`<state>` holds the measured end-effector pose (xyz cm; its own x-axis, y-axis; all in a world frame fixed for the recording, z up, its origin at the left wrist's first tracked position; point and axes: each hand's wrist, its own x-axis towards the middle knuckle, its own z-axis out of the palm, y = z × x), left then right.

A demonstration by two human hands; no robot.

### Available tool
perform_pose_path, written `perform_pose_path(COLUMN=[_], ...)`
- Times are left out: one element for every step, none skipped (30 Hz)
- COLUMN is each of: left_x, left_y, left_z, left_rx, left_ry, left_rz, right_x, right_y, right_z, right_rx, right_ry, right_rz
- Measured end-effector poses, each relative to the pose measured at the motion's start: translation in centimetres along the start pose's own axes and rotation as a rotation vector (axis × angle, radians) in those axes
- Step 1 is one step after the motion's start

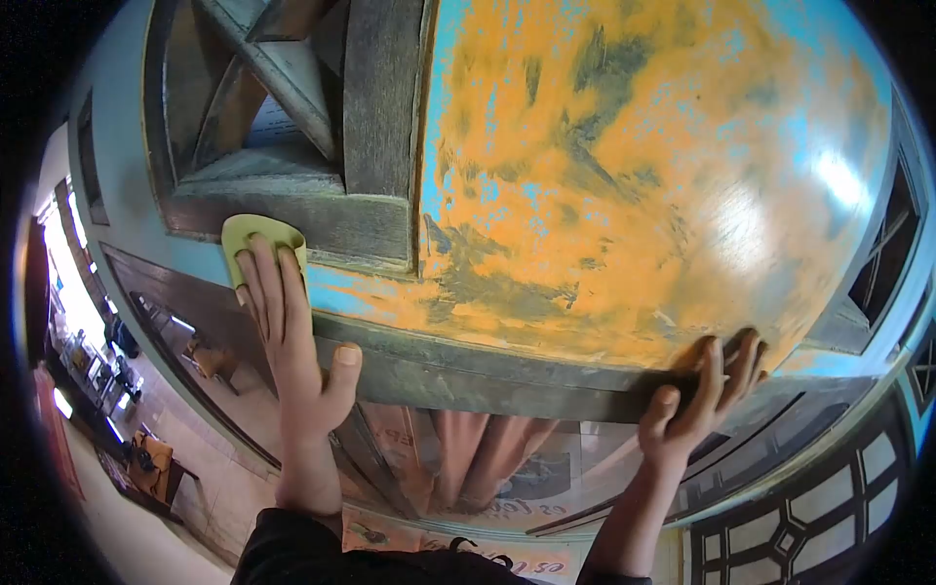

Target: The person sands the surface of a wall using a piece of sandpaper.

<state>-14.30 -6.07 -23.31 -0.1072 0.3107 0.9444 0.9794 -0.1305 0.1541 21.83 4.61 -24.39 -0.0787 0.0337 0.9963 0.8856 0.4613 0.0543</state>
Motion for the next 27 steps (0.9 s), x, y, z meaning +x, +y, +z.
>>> perform_pose_path(left_x=[-0.2,-0.9,-1.7,-2.7,-2.6,-2.4,-2.2,-1.1,-0.2,0.6,1.1,1.4,1.2,0.4,-0.6,-1.5,-1.4,-1.3,-1.1,-0.2,0.2,0.6,0.9,0.5,-0.4,-1.6,-2.2], left_y=[0.4,1.1,1.7,2.5,2.4,2.2,2.2,1.8,1.2,0.5,0.3,0.8,1.3,1.9,2.6,3.5,3.6,3.4,3.0,1.9,1.9,2.0,2.2,3.0,4.1,5.1,5.6], left_z=[0.1,0.3,0.6,1.0,1.2,1.4,1.4,1.2,1.0,0.8,0.7,0.6,0.7,0.9,1.2,1.8,1.9,1.9,1.9,2.1,2.1,2.1,2.0,2.2,2.6,3.0,3.4], left_rx=[0.002,0.005,0.010,0.035,0.055,0.074,0.091,0.081,0.076,0.073,0.070,0.084,0.088,0.089,0.088,0.076,0.094,0.111,0.129,0.094,0.088,0.084,0.079,0.101,0.105,0.105,0.102], left_ry=[-0.024,-0.046,-0.070,-0.112,-0.101,-0.089,-0.079,-0.011,0.021,0.056,0.091,0.085,0.070,0.051,0.029,0.016,0.011,0.007,0.002,0.101,0.116,0.132,0.147,0.122,0.090,0.056,0.023], left_rz=[0.000,0.000,0.002,0.031,0.030,0.028,0.020,-0.007,-0.037,-0.066,-0.087,-0.090,-0.082,-0.074,-0.067,-0.019,-0.027,-0.039,-0.055,-0.042,-0.053,-0.060,-0.063,-0.093,-0.050,-0.006,0.037], right_x=[0.6,1.4,2.0,2.4,2.6,2.6,2.6,2.5,2.4,2.2,2.0,2.0,2.0,1.9,1.8,1.6,1.6,1.6,1.5,1.5,1.5,1.5,1.5,1.4,1.3,1.3,1.3], right_y=[0.6,1.2,1.7,1.9,2.1,2.0,1.8,1.7,2.0,2.3,2.5,2.3,2.3,2.5,2.6,2.8,2.9,3.0,3.0,3.0,3.0,3.1,3.1,3.1,3.1,3.0,3.0], right_z=[-0.2,-0.2,-0.4,-0.3,-0.2,0.0,0.1,0.2,0.2,0.1,0.1,0.1,0.2,0.2,0.2,0.2,0.2,0.2,0.1,0.1,0.1,0.2,0.2,0.2,0.1,0.2,0.1], right_rx=[-0.010,-0.007,0.015,0.038,0.059,0.040,0.021,0.005,0.006,0.008,0.009,0.008,0.012,0.012,0.009,0.014,0.019,0.024,0.028,0.032,0.037,0.039,0.042,0.044,0.044,0.071,0.063], right_ry=[0.007,0.049,0.060,0.072,0.084,0.094,0.098,0.103,0.097,0.095,0.096,0.094,0.098,0.098,0.096,0.094,0.093,0.091,0.088,0.086,0.089,0.099,0.098,0.098,0.095,0.104,0.100], right_rz=[0.003,0.010,0.007,0.004,0.002,-0.010,-0.026,-0.049,-0.056,-0.062,-0.064,-0.053,-0.057,-0.060,-0.063,-0.061,-0.063,-0.070,-0.067,-0.064,-0.060,-0.063,-0.064,-0.062,-0.060,-0.054,-0.046])
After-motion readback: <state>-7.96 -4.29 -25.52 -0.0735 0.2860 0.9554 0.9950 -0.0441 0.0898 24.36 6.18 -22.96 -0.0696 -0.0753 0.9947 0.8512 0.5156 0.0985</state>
